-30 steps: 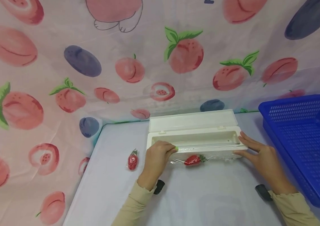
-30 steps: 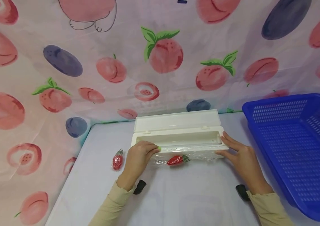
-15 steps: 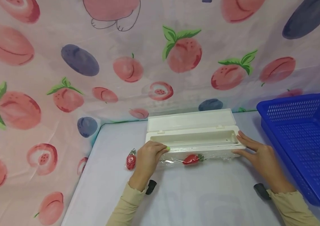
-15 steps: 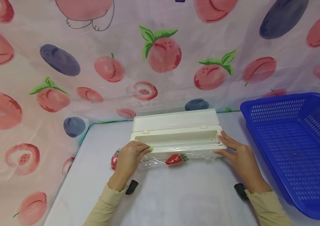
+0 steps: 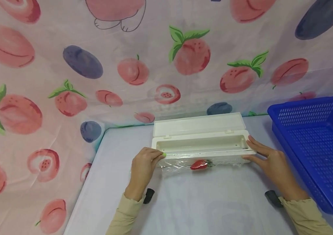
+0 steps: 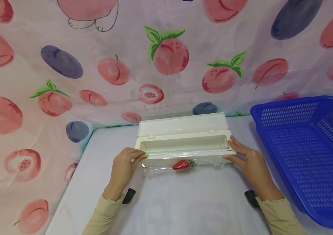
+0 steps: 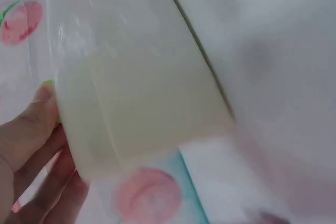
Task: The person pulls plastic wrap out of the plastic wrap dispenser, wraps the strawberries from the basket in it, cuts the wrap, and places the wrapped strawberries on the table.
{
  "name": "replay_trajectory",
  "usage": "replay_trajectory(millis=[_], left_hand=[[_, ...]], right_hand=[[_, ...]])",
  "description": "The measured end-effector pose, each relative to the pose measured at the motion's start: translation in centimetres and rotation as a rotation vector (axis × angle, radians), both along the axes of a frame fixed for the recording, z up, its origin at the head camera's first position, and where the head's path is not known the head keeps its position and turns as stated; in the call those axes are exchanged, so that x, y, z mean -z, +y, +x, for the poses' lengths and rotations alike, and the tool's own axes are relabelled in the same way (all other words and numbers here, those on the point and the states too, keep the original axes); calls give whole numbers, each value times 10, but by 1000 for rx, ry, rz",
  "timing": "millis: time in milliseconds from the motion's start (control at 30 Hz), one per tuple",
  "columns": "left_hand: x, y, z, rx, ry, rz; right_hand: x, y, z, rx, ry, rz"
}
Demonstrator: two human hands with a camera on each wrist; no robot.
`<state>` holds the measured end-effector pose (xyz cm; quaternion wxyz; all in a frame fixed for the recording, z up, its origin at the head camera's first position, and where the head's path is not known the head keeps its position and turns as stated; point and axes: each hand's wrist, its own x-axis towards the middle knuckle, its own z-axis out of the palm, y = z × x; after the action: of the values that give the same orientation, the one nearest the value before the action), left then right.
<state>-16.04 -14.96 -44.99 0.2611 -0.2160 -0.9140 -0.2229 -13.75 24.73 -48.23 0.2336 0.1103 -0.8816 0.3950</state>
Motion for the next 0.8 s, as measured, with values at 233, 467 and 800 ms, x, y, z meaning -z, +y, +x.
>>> replay_trajectory(millis=[233, 467, 800], left_hand=[[3, -17, 1, 21, -11, 33], [4, -25, -3, 64, -86, 98], [6, -34, -2, 17, -196, 168]], right_hand=[[-1, 1, 0, 11, -68, 1], [-3, 1, -1, -9, -43, 21], [-5, 3, -1, -30, -84, 47]])
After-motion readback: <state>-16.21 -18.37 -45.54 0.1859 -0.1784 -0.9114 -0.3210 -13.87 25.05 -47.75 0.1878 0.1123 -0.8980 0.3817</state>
